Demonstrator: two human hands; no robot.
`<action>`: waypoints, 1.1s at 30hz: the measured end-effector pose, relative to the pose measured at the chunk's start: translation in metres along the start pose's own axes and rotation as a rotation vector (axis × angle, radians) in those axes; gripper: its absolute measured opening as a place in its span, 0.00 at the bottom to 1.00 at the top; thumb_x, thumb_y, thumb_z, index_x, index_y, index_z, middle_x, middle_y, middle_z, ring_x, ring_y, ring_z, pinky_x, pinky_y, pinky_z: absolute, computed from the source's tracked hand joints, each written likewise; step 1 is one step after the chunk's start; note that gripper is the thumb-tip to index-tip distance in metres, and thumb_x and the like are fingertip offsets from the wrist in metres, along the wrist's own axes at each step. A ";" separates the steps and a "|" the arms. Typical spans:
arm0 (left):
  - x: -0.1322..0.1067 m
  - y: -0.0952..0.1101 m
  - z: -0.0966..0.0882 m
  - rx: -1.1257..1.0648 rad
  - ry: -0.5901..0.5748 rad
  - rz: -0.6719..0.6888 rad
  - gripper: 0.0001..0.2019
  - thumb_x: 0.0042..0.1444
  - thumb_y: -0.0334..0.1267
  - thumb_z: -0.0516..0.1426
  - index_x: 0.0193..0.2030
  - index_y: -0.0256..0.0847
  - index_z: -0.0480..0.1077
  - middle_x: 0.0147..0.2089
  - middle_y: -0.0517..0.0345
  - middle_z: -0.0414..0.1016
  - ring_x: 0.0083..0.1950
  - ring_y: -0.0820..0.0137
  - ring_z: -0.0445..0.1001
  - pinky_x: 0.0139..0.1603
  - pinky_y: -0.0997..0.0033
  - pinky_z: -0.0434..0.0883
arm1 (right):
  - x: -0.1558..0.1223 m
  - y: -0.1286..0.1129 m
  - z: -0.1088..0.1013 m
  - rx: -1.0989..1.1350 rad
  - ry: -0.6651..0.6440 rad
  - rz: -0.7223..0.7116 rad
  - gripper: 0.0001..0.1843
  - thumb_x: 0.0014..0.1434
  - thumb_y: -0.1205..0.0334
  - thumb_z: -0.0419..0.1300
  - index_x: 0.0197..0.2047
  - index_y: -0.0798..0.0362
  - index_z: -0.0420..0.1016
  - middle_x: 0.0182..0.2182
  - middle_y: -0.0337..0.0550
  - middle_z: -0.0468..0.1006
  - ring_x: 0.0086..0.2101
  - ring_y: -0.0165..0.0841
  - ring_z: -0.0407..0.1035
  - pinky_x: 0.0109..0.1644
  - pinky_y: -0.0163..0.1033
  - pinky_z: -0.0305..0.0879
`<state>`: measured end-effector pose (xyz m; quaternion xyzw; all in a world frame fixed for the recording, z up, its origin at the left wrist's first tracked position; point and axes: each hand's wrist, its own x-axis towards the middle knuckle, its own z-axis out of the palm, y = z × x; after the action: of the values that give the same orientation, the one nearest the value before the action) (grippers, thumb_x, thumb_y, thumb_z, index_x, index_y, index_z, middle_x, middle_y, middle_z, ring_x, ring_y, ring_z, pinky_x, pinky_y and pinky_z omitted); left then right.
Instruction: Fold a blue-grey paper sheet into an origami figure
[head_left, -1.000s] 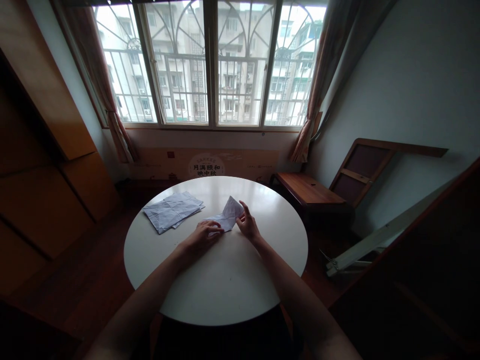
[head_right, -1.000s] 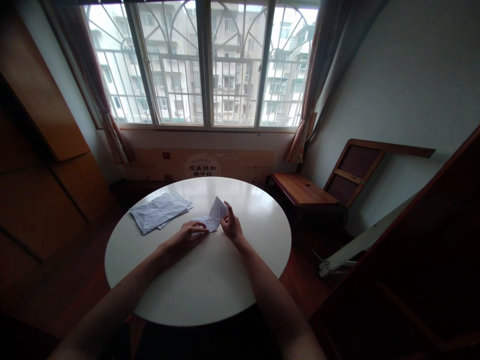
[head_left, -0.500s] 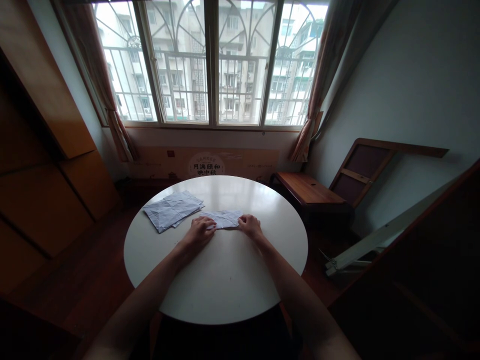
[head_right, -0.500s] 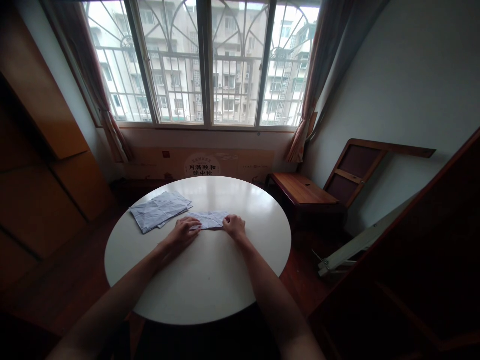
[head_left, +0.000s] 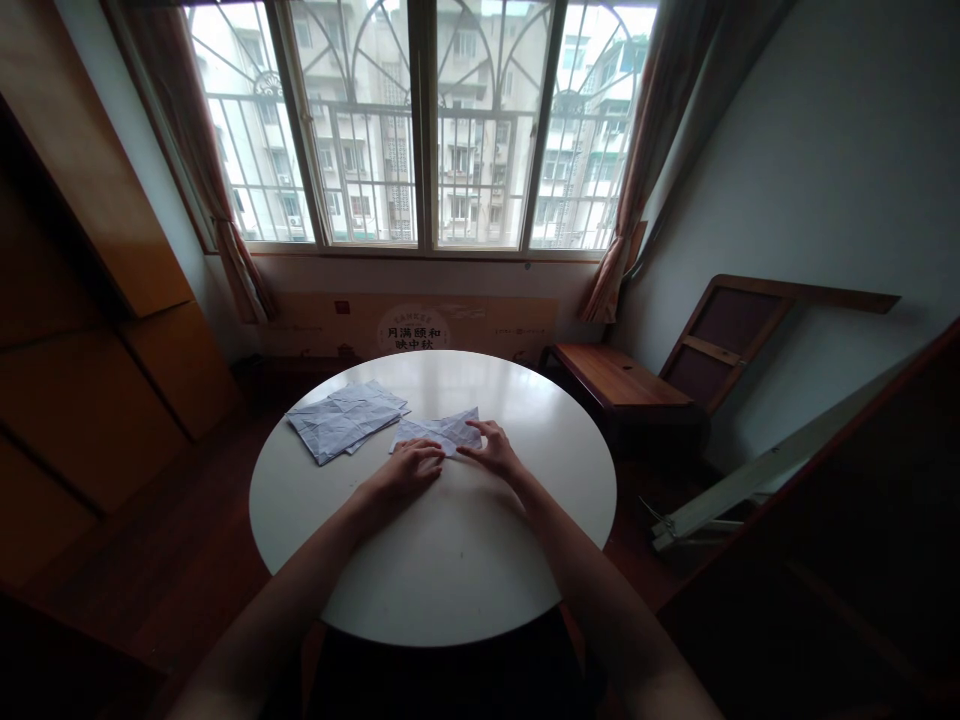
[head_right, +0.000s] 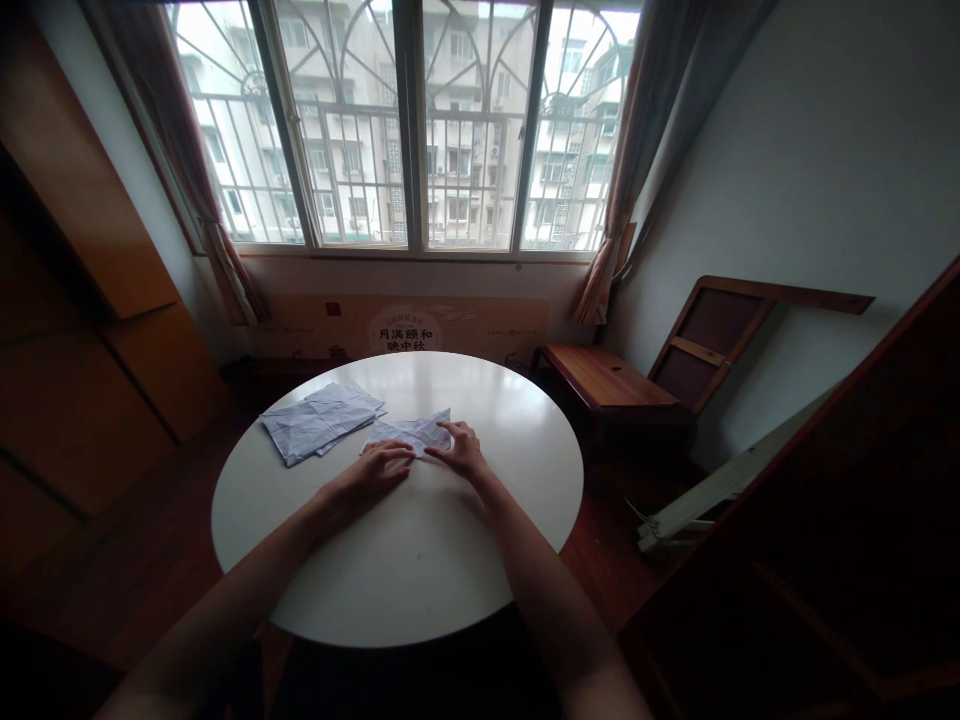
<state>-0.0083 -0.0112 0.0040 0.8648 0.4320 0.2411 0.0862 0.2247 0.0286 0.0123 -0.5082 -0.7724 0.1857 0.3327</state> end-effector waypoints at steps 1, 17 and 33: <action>0.000 0.000 0.000 0.001 0.009 -0.005 0.15 0.59 0.42 0.58 0.53 0.47 0.74 0.56 0.54 0.73 0.59 0.59 0.69 0.61 0.57 0.62 | -0.001 -0.001 0.000 -0.046 -0.032 0.000 0.34 0.47 0.47 0.70 0.56 0.47 0.73 0.52 0.50 0.70 0.52 0.43 0.65 0.56 0.47 0.61; -0.001 -0.002 0.001 0.025 0.076 -0.028 0.16 0.56 0.44 0.61 0.51 0.48 0.75 0.48 0.55 0.75 0.53 0.59 0.70 0.57 0.57 0.61 | -0.008 -0.001 0.002 -0.191 -0.135 -0.036 0.28 0.50 0.46 0.67 0.54 0.44 0.76 0.63 0.50 0.59 0.63 0.48 0.50 0.64 0.53 0.46; 0.001 -0.011 0.004 -0.005 0.085 -0.044 0.20 0.52 0.46 0.64 0.52 0.48 0.76 0.50 0.53 0.76 0.52 0.59 0.72 0.56 0.59 0.64 | -0.005 0.001 0.002 -0.107 -0.169 -0.039 0.15 0.58 0.53 0.61 0.47 0.47 0.80 0.48 0.47 0.76 0.51 0.43 0.67 0.55 0.48 0.59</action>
<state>-0.0137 -0.0037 -0.0032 0.8439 0.4534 0.2767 0.0753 0.2250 0.0246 0.0089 -0.4927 -0.8162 0.1798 0.2424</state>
